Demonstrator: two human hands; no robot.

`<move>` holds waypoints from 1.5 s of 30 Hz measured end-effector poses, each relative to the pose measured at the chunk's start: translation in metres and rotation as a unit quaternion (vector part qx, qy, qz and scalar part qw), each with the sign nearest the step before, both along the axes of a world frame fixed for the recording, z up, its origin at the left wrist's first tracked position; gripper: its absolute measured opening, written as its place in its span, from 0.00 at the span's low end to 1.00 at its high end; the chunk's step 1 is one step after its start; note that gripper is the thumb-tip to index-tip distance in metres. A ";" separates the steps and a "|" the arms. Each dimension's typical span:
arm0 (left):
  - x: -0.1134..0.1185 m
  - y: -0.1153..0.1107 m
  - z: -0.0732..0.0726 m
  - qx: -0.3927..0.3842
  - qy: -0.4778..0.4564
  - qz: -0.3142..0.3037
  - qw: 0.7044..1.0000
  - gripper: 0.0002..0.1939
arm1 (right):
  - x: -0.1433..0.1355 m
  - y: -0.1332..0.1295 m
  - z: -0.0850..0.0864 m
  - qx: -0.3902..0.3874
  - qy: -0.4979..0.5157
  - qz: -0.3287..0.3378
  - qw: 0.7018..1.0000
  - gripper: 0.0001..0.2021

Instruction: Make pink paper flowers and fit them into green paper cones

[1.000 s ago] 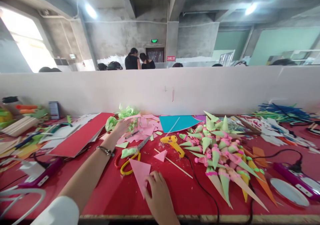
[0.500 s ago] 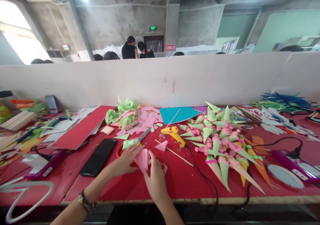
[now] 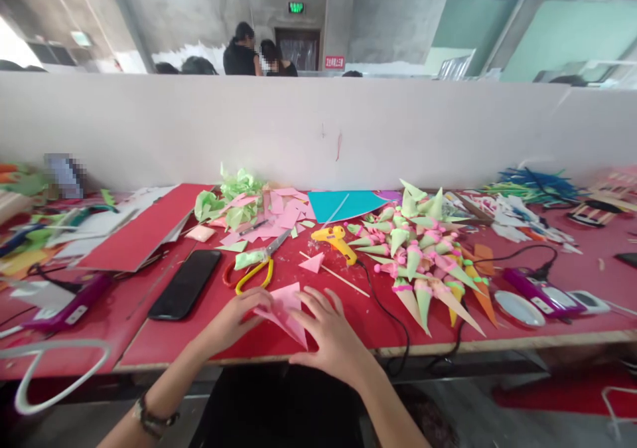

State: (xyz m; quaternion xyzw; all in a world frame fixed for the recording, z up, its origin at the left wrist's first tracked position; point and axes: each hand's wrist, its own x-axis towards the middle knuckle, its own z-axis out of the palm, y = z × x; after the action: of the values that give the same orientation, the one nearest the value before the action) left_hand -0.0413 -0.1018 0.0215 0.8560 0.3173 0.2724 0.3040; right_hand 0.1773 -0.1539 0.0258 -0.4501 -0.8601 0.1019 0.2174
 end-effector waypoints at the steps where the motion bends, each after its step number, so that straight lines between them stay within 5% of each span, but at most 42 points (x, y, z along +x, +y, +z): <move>1: -0.002 -0.001 -0.005 -0.022 -0.013 -0.010 1.000 0.05 | 0.003 -0.001 -0.002 0.006 -0.007 -0.011 1.000 0.22; 6: -0.010 -0.007 -0.021 -0.045 -0.024 -0.023 0.998 0.06 | 0.002 -0.010 -0.015 0.082 -0.011 -0.032 0.996 0.09; 11: -0.012 -0.019 -0.012 0.121 0.133 -0.014 0.984 0.08 | -0.008 -0.021 -0.017 0.132 -0.042 0.037 0.990 0.14; 16: -0.006 -0.030 -0.010 0.211 0.196 -0.004 0.958 0.10 | -0.007 -0.017 -0.017 0.080 -0.027 0.088 0.993 0.13; 23: -0.007 -0.037 -0.020 0.153 0.169 0.046 0.973 0.11 | 0.008 -0.010 -0.017 -0.051 0.033 0.003 0.998 0.11; 29: -0.002 -0.036 -0.023 0.121 0.166 0.127 0.971 0.11 | 0.005 -0.002 -0.019 -0.089 0.108 -0.065 0.988 0.11; 37: 0.008 -0.031 -0.027 0.067 0.151 0.209 0.964 0.13 | -0.005 0.007 -0.030 -0.021 0.029 -0.176 0.984 0.16; 45: 0.013 -0.025 -0.025 0.051 0.214 0.248 0.944 0.14 | -0.008 0.012 -0.032 -0.009 -0.035 -0.207 0.978 0.14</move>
State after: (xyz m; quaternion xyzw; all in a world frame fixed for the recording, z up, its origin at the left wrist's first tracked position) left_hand -0.0283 -0.1265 -0.0038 0.8029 0.5624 0.1658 0.1077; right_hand 0.1688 -0.1419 -0.0065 -0.6237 -0.7544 0.0470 0.1991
